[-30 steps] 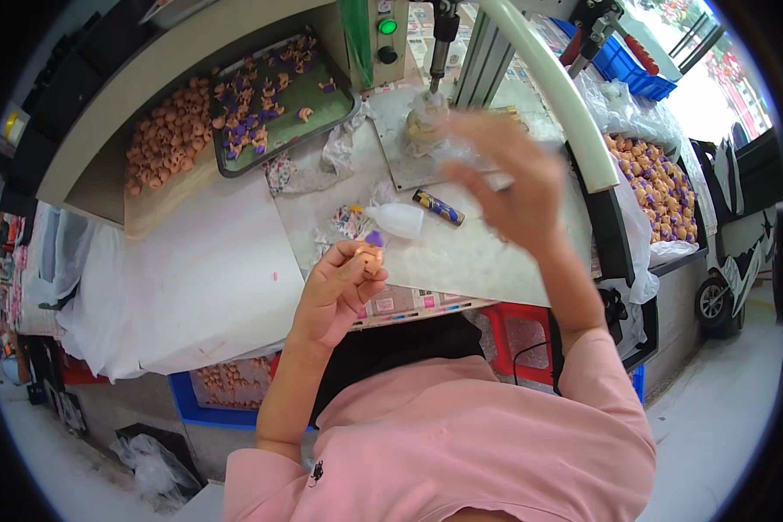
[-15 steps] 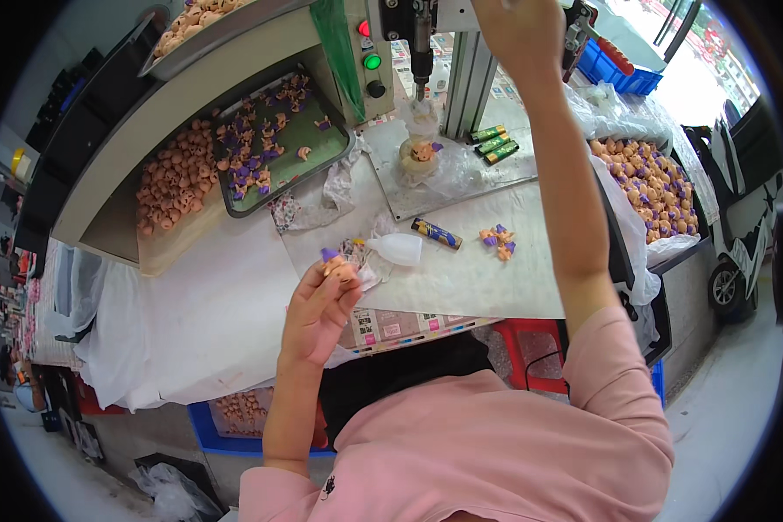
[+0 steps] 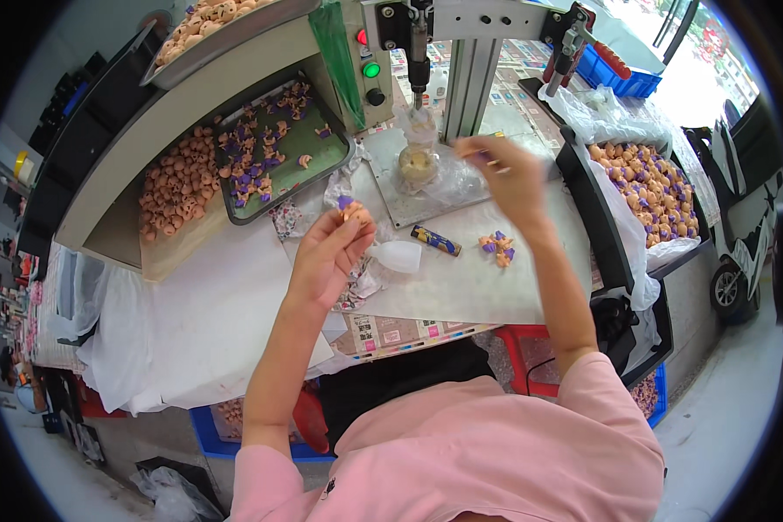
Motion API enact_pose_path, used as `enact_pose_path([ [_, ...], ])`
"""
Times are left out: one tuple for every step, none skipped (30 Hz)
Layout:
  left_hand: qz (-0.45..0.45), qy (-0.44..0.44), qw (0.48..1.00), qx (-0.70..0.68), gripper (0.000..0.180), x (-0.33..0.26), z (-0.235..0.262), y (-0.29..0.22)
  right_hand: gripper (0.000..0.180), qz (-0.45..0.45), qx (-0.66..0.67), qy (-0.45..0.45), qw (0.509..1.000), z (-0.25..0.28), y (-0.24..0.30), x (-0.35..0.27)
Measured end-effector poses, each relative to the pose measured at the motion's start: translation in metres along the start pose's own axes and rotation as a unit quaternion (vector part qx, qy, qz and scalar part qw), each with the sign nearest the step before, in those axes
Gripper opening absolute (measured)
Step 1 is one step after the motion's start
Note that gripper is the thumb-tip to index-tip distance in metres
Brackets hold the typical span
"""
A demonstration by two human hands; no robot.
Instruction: Applying adhesive to small doll heads and attaching internal components at a workbench.
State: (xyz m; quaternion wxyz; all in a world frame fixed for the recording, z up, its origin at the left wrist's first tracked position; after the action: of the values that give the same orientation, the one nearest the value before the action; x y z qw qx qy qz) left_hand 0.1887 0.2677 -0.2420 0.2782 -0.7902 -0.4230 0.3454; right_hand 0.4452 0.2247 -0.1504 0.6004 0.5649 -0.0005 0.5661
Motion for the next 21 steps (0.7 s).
enact_pose_path([
  [-0.005, -0.01, 1.0, 0.025, 0.021, 0.006, 0.003, -0.003, 0.019, 0.011, -0.04, -0.05, 0.998, 0.026, 0.001, 0.006],
  [-0.005, -0.012, 1.0, 0.023, 0.021, 0.015, 0.0, -0.005, 0.019, 0.021, -0.087, -0.103, 0.991, 0.062, -0.001, 0.012],
  [-0.011, -0.024, 0.998, 0.065, 0.021, 0.024, -0.002, -0.006, 0.019, 0.072, -0.201, -0.176, 0.961, 0.104, -0.007, 0.016],
  [-0.017, -0.038, 0.994, 0.106, 0.02, 0.032, -0.004, -0.008, 0.02, 0.032, -0.209, -0.209, 0.955, 0.142, -0.013, 0.02],
  [-0.02, -0.041, 0.993, 0.104, 0.02, 0.041, -0.005, -0.009, 0.022, -0.034, -0.262, -0.244, 0.933, 0.182, -0.03, 0.022],
  [-0.037, -0.031, 0.988, 0.147, 0.021, 0.058, -0.017, -0.003, 0.022, -0.056, -0.335, -0.275, 0.899, 0.225, -0.035, 0.017],
  [-0.058, -0.034, 0.979, 0.192, 0.022, 0.068, -0.022, 0.001, 0.024, -0.079, -0.396, -0.298, 0.865, 0.255, -0.045, 0.014],
  [-0.056, -0.027, 0.98, 0.191, 0.022, 0.077, -0.03, 0.008, 0.025, -0.096, -0.449, -0.294, 0.838, 0.28, -0.061, 0.009],
  [-0.101, -0.017, 0.972, 0.209, 0.021, 0.083, -0.04, 0.008, 0.025, -0.093, -0.475, -0.295, 0.824, 0.294, -0.073, 0.004],
  [-0.147, -0.009, 0.963, 0.226, 0.021, 0.09, -0.049, 0.009, 0.025, -0.088, -0.497, -0.294, 0.812, 0.301, -0.081, 0.002],
  [-0.151, -0.007, 0.962, 0.226, 0.021, 0.101, -0.053, 0.014, 0.025, -0.086, -0.496, -0.296, 0.812, 0.299, -0.077, 0.003],
  [-0.181, -0.02, 0.944, 0.274, 0.023, 0.11, -0.055, 0.017, 0.024, -0.014, -0.493, -0.303, 0.815, 0.285, -0.059, 0.003],
  [-0.212, -0.033, 0.923, 0.321, 0.024, 0.118, -0.058, 0.02, 0.023, 0.058, -0.488, -0.309, 0.814, 0.27, -0.04, 0.004],
  [-0.214, -0.043, 0.92, 0.326, 0.024, 0.122, -0.055, 0.021, 0.023, 0.056, -0.479, -0.308, 0.82, 0.25, -0.034, 0.006],
  [-0.282, -0.054, 0.891, 0.352, 0.027, 0.122, -0.06, 0.015, 0.021, 0.038, -0.407, -0.272, 0.871, 0.231, -0.023, 0.01],
  [-0.349, -0.063, 0.856, 0.375, 0.03, 0.121, -0.067, 0.011, 0.021, 0.02, -0.333, -0.235, 0.913, 0.213, -0.012, 0.014],
  [-0.35, -0.064, 0.855, 0.378, 0.03, 0.124, -0.066, 0.013, 0.02, 0.038, -0.29, -0.198, 0.936, 0.191, -0.001, 0.018],
  [-0.358, -0.039, 0.855, 0.372, 0.031, 0.127, -0.07, 0.017, 0.019, 0.056, -0.248, -0.161, 0.954, 0.173, 0.012, 0.022],
  [-0.366, -0.018, 0.854, 0.369, 0.032, 0.13, -0.071, 0.018, 0.018, 0.07, -0.215, -0.139, 0.964, 0.152, 0.025, 0.026],
  [-0.367, -0.018, 0.853, 0.371, 0.032, 0.132, -0.072, 0.019, 0.017, 0.084, -0.183, -0.118, 0.972, 0.133, 0.039, 0.031],
  [-0.363, -0.002, 0.858, 0.364, 0.032, 0.133, -0.073, 0.022, 0.017, 0.133, -0.165, -0.102, 0.972, 0.115, 0.058, 0.036],
])
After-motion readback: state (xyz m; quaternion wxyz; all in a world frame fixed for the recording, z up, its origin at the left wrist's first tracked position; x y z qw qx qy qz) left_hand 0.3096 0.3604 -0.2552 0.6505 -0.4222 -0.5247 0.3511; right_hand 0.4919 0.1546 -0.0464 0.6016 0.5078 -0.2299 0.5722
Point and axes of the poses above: each hand's wrist, its own x-axis towards the middle knuckle, its own z-axis out of the back of the hand, y = z × x, the point moved 7 cm from there along x, towards the middle knuckle, and after that the axes turned 11 degrees about -y, right-handed, at the moved point
